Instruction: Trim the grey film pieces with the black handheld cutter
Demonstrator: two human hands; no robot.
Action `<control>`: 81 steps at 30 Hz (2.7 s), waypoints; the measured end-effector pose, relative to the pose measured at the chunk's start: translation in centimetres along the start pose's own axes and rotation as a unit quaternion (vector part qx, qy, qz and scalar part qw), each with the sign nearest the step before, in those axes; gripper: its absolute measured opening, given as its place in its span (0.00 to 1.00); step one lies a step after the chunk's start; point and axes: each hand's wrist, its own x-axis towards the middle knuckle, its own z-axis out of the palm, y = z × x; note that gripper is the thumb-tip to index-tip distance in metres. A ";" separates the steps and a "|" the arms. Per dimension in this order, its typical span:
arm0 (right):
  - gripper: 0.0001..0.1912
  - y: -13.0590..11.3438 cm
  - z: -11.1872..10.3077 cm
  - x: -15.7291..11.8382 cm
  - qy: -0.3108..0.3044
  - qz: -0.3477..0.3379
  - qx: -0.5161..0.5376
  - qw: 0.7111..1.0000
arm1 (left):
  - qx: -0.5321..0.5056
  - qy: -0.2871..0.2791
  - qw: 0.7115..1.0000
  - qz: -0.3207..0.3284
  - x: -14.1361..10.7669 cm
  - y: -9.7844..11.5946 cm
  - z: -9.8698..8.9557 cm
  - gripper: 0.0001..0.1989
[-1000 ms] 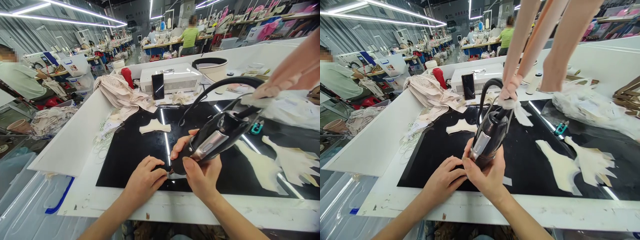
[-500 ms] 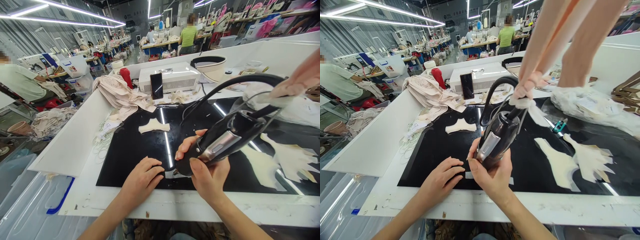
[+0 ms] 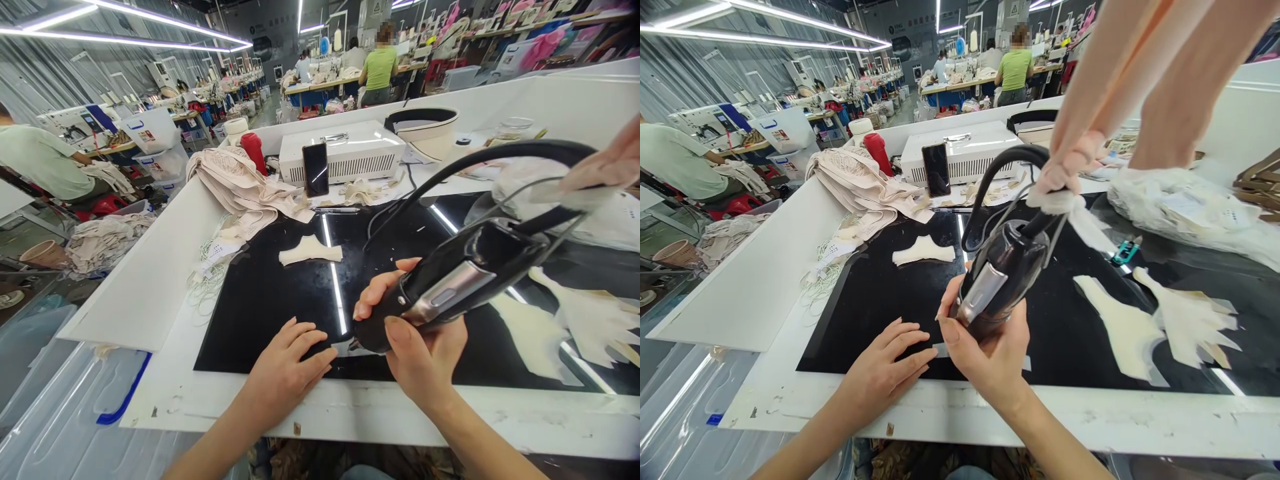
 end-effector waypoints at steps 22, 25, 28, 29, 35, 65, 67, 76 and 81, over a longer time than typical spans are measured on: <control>0.20 0.5 0.5 0.0 -0.008 0.004 0.009 1.000 | -0.026 0.023 0.999 -0.018 0.5 1.2 0.4 0.10; 0.21 0.4 0.5 -0.1 -0.007 0.006 0.013 1.000 | -0.054 0.034 0.997 -0.036 0.5 1.0 0.1 0.09; 0.21 0.4 0.5 -0.4 -0.013 0.006 0.008 1.000 | -0.056 0.034 0.997 -0.038 0.5 0.8 0.1 0.09; 0.21 0.4 0.5 -0.5 -0.016 0.007 0.009 1.000 | -0.054 0.033 0.997 -0.036 0.5 0.7 0.1 0.09; 0.19 0.6 0.6 -0.9 -0.018 0.008 0.018 1.000 | -0.049 0.024 0.998 -0.033 0.5 0.5 0.4 0.09; 0.21 -1.8 -2.0 2.1 0.050 -0.047 -0.081 0.994 | -0.227 -0.221 0.948 0.043 7.8 -2.3 0.5 0.41; 0.21 -1.3 -2.2 2.0 0.044 -0.050 -0.075 0.995 | -0.236 -0.224 0.945 0.038 7.9 -2.3 0.6 0.40; 0.21 -0.3 -2.6 2.1 0.037 -0.051 -0.065 0.996 | -0.249 -0.229 0.941 0.023 7.6 -2.3 1.3 0.42; 0.22 0.0 -2.8 2.0 0.026 -0.053 -0.054 0.997 | -0.247 -0.228 0.942 0.024 7.5 -2.3 1.3 0.44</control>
